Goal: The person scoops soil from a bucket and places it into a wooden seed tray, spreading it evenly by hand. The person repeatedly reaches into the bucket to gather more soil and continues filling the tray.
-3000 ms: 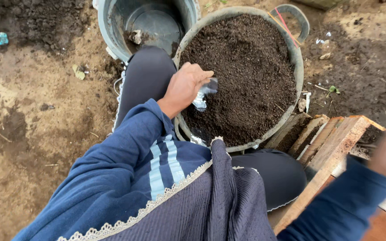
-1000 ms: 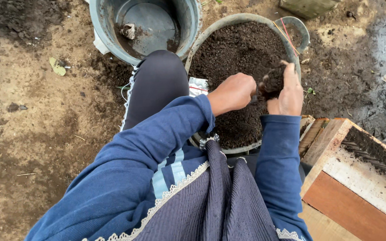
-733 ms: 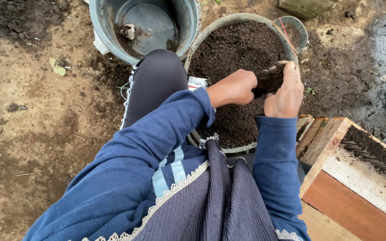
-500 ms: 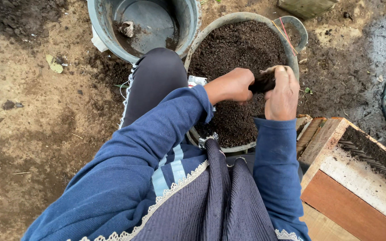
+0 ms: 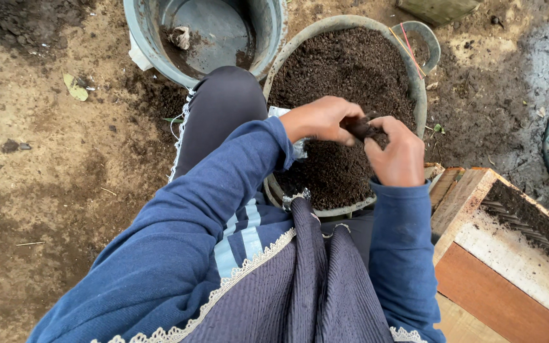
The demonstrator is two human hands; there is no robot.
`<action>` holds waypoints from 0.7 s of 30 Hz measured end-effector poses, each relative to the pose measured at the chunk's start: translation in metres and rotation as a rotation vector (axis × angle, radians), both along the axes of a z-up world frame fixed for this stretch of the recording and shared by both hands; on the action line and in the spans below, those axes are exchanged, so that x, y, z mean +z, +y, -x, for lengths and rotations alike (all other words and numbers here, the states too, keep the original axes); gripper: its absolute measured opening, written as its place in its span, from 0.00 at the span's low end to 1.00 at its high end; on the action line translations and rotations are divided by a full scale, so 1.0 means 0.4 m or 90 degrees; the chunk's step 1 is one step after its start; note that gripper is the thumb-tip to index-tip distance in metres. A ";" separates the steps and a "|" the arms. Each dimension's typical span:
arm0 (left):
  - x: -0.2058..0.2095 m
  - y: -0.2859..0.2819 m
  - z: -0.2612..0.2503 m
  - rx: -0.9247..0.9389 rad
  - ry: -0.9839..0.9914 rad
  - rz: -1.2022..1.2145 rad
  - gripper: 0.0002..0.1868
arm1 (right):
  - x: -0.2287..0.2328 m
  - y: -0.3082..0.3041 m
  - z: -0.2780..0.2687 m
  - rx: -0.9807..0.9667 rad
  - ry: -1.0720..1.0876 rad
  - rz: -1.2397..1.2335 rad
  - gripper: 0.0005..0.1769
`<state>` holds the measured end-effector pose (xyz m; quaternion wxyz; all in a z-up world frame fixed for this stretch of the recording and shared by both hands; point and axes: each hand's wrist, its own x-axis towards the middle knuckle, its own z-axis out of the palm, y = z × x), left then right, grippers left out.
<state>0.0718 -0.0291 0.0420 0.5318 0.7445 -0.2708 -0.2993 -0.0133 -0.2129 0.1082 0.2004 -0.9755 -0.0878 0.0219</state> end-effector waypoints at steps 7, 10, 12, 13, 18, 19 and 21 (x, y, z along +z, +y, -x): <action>-0.132 -0.042 0.011 0.039 0.124 0.092 0.21 | -0.254 -0.084 -0.036 -0.082 0.158 -0.040 0.24; -0.195 -0.074 0.002 0.052 0.128 0.106 0.26 | -0.320 -0.125 -0.037 -0.115 0.130 -0.126 0.12; -0.210 -0.078 0.010 0.048 0.116 0.095 0.31 | -0.247 -0.100 -0.033 -0.161 0.092 -0.243 0.13; -0.187 -0.069 0.013 0.022 0.131 0.101 0.35 | -0.180 -0.069 -0.039 -0.295 0.090 -0.493 0.03; -0.187 -0.106 0.027 -0.005 0.138 0.099 0.37 | 0.026 0.020 -0.059 -0.412 0.085 -0.938 0.17; -0.199 -0.117 0.029 0.002 0.121 0.095 0.34 | 0.014 0.023 -0.063 -0.370 0.048 -0.907 0.17; -0.191 -0.124 0.033 0.007 0.104 0.089 0.31 | -0.002 0.020 -0.058 -0.330 0.010 -0.878 0.18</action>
